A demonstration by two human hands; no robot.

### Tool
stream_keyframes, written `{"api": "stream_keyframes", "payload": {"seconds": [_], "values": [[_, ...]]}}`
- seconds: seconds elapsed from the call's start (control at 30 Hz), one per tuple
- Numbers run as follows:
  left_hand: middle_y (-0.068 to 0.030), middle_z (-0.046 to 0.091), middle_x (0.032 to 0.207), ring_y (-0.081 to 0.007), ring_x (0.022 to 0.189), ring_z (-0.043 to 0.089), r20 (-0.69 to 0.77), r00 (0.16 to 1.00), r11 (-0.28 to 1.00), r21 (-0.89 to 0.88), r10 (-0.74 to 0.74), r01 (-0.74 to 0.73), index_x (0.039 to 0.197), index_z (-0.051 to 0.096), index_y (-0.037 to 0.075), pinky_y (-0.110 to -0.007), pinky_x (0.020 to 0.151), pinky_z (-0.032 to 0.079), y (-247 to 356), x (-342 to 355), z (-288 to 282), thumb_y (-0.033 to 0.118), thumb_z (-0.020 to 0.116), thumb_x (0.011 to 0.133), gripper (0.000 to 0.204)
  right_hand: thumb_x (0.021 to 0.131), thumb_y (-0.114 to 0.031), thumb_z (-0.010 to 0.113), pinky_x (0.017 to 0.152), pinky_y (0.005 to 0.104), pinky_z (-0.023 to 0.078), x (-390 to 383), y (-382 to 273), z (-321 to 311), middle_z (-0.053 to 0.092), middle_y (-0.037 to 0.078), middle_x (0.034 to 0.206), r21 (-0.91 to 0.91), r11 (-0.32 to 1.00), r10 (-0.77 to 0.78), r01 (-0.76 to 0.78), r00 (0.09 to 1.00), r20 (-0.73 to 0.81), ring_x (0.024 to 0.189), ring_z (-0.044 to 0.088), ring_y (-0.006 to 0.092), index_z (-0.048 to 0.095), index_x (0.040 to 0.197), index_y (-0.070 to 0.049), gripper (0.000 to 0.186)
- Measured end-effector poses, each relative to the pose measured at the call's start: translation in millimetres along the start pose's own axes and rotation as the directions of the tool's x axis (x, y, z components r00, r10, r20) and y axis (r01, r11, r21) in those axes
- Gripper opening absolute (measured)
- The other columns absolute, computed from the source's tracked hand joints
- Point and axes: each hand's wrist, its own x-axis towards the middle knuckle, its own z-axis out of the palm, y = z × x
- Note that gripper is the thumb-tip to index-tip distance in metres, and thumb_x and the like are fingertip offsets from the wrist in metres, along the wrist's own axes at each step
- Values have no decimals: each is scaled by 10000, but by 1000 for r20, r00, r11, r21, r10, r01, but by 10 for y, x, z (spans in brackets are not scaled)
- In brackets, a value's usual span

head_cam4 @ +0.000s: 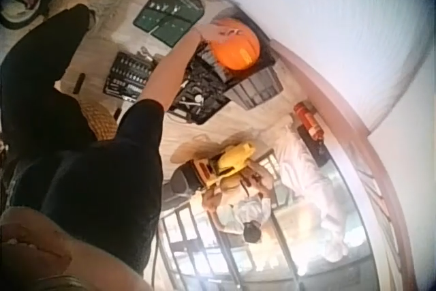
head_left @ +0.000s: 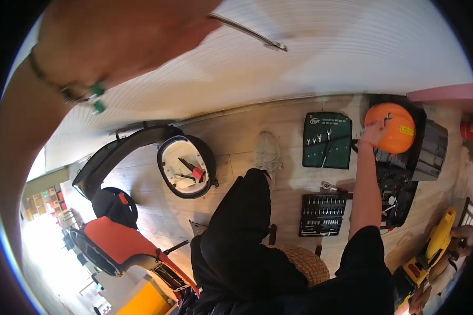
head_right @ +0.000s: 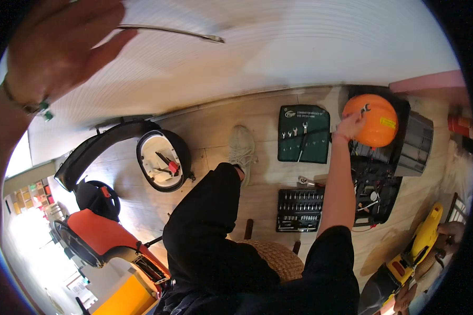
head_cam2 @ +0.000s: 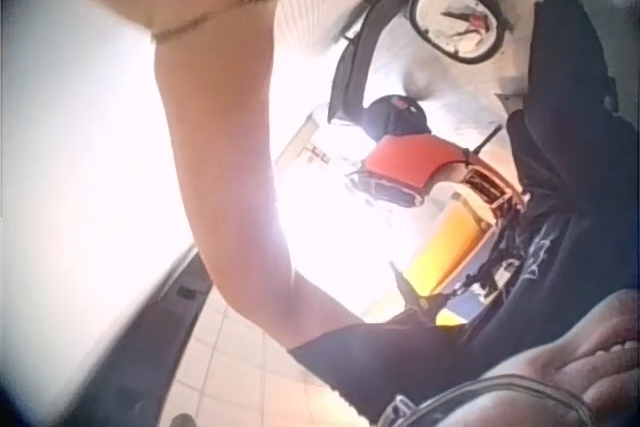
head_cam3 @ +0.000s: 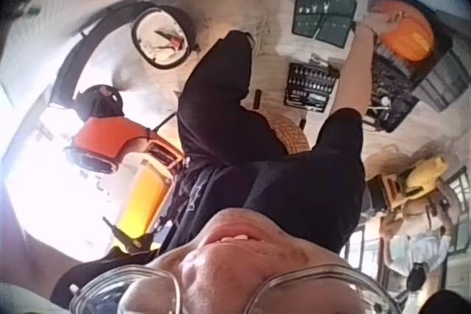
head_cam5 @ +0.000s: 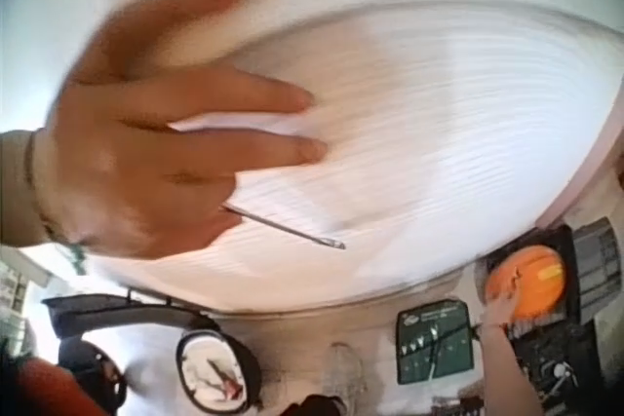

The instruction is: The person is repairing a scooter by removing and adjusting internal components using hand tools.

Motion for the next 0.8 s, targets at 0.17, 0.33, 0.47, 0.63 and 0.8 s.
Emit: {"api": "stream_keyframes", "payload": {"seconds": [0.17,0.33,0.47,0.63,0.8], "values": [[-13,698,1211,-239,1311,499,-35,996,995,-52,-87,85,902,757,187,-544,1170,193,141,-93,57,266,591,870,187,1001,-236,584,501,223,312,-1410,-363,-538,445,-55,717,-358,892,413,-275,816,404,591,408,44,526,946,-112,148],[3,697,1220,-227,1355,471,-95,962,959,-151,-258,242,923,777,205,-576,1216,141,1015,-318,-600,266,561,880,229,972,-180,634,531,218,374,-2832,-733,-1033,530,-9,872,-446,861,490,-244,636,597,636,464,56,526,1294,-13,379],[-87,566,820,-300,884,579,38,326,136,-859,-945,494,796,562,92,-457,816,462,2662,-1256,-1482,329,621,919,274,939,-55,598,567,223,434,-3112,-954,-1278,558,11,892,-553,785,611,-278,496,617,696,542,94,521,1257,-10,330],[-53,667,845,-109,700,626,873,-153,-877,-476,-462,-70,956,658,22,-286,656,513,4541,-2385,-2634,247,483,1053,301,892,-16,614,786,289,549,-3179,-1362,-1155,627,88,1078,-483,778,614,-402,321,721,904,646,187,546,1286,14,401],[-30,714,1003,-59,596,524,783,-470,-741,-584,-408,-330,1069,638,24,-222,593,486,5818,-3175,-3420,245,450,1074,291,937,-159,597,685,193,502,-3802,-2813,-210,639,38,1098,-292,901,380,-320,259,888,841,598,56,508,1410,-54,492]]}}
